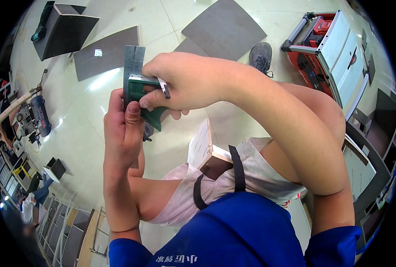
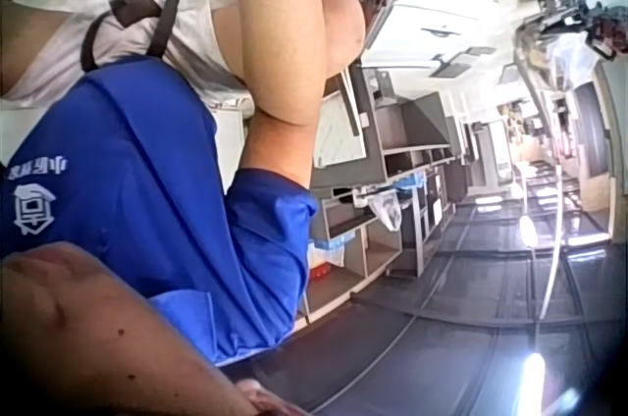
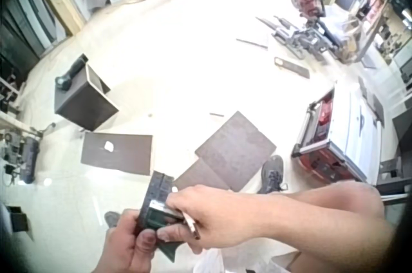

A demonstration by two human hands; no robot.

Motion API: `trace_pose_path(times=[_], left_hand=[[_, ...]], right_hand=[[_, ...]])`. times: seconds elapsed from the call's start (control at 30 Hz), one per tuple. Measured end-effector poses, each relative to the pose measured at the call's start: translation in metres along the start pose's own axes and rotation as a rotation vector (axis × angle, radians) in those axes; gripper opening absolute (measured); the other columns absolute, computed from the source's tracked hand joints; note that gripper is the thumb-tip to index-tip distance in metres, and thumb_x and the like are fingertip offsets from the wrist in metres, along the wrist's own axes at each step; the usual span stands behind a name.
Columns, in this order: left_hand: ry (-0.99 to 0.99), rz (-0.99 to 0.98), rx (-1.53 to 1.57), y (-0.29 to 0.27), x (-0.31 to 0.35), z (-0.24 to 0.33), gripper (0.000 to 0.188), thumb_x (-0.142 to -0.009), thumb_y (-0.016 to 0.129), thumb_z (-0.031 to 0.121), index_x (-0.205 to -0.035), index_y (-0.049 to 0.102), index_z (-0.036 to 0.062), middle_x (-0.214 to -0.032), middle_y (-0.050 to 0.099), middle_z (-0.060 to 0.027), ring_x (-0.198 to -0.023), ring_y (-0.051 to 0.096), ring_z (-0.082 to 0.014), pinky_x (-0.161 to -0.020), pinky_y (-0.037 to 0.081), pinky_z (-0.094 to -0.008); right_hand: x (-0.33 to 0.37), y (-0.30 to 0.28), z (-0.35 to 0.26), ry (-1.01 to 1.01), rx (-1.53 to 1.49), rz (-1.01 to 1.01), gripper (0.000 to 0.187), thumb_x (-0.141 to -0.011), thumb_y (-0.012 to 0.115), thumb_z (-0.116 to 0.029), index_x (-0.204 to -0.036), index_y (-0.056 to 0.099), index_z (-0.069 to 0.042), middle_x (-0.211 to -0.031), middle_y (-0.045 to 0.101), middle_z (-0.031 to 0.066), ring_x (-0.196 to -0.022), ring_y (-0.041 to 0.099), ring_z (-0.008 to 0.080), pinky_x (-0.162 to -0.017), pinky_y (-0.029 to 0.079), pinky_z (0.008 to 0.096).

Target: The person sits on the floor and uses a combination square and a pencil to mark lines on several brown boards. They measure and mark multiple boards, repositioning them as needed to draw straight lines.

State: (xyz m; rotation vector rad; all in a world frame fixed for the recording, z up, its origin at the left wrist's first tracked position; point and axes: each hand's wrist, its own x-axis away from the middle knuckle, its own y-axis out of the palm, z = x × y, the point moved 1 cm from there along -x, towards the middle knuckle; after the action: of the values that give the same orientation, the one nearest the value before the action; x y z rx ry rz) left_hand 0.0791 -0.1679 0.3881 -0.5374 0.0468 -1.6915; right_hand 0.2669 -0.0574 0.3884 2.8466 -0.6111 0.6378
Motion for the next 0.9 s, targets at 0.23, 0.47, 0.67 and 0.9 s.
trace_pose_path(times=[0.23,0.47,0.67,0.9], left_hand=[[-0.018,0.0,-0.024,-0.0007,0.0017,0.0017,0.032,-0.112,0.046,0.033,-0.117,0.051,0.002,-0.07,0.049,0.0043,-0.061,0.041,-0.0023,-0.054,0.033,-0.0222],[-0.033,-0.011,-0.012,-0.0004,0.0024,0.0005,0.032,-0.112,0.045,0.032,-0.118,0.051,0.0017,-0.07,0.049,0.0041,-0.06,0.041,-0.0026,-0.053,0.033,-0.0225],[-0.038,-0.021,0.011,-0.001,0.0023,0.0008,0.03,-0.112,0.044,0.03,-0.119,0.05,0.0017,-0.072,0.05,0.0039,-0.061,0.042,-0.0026,-0.053,0.034,-0.0224],[-0.06,-0.046,-0.002,-0.0043,0.0014,0.0008,0.021,-0.11,0.047,0.02,-0.12,0.051,0.0016,-0.082,0.068,-0.0125,-0.067,0.063,-0.0217,-0.063,0.048,-0.0338]], right_hand=[[-0.0002,0.0026,0.0017,-0.025,0.013,0.017,0.028,-0.098,0.069,-0.022,-0.094,0.06,0.004,-0.075,0.068,0.0135,-0.064,0.071,0.0206,-0.058,0.057,0.0336],[-0.0015,0.0062,0.005,-0.014,-0.024,0.03,0.028,-0.098,0.072,-0.018,-0.093,0.055,0.004,-0.073,0.061,0.0101,-0.059,0.07,0.0189,-0.051,0.051,0.031],[-0.0028,0.0068,0.0051,-0.017,-0.044,0.012,0.029,-0.098,0.072,-0.02,-0.093,0.055,0.003,-0.074,0.061,0.01,-0.059,0.07,0.0185,-0.052,0.051,0.031],[-0.0004,0.0053,0.0044,-0.029,-0.001,0.005,0.027,-0.099,0.068,-0.021,-0.096,0.059,0.004,-0.076,0.068,0.0132,-0.064,0.071,0.0205,-0.058,0.057,0.0336]])
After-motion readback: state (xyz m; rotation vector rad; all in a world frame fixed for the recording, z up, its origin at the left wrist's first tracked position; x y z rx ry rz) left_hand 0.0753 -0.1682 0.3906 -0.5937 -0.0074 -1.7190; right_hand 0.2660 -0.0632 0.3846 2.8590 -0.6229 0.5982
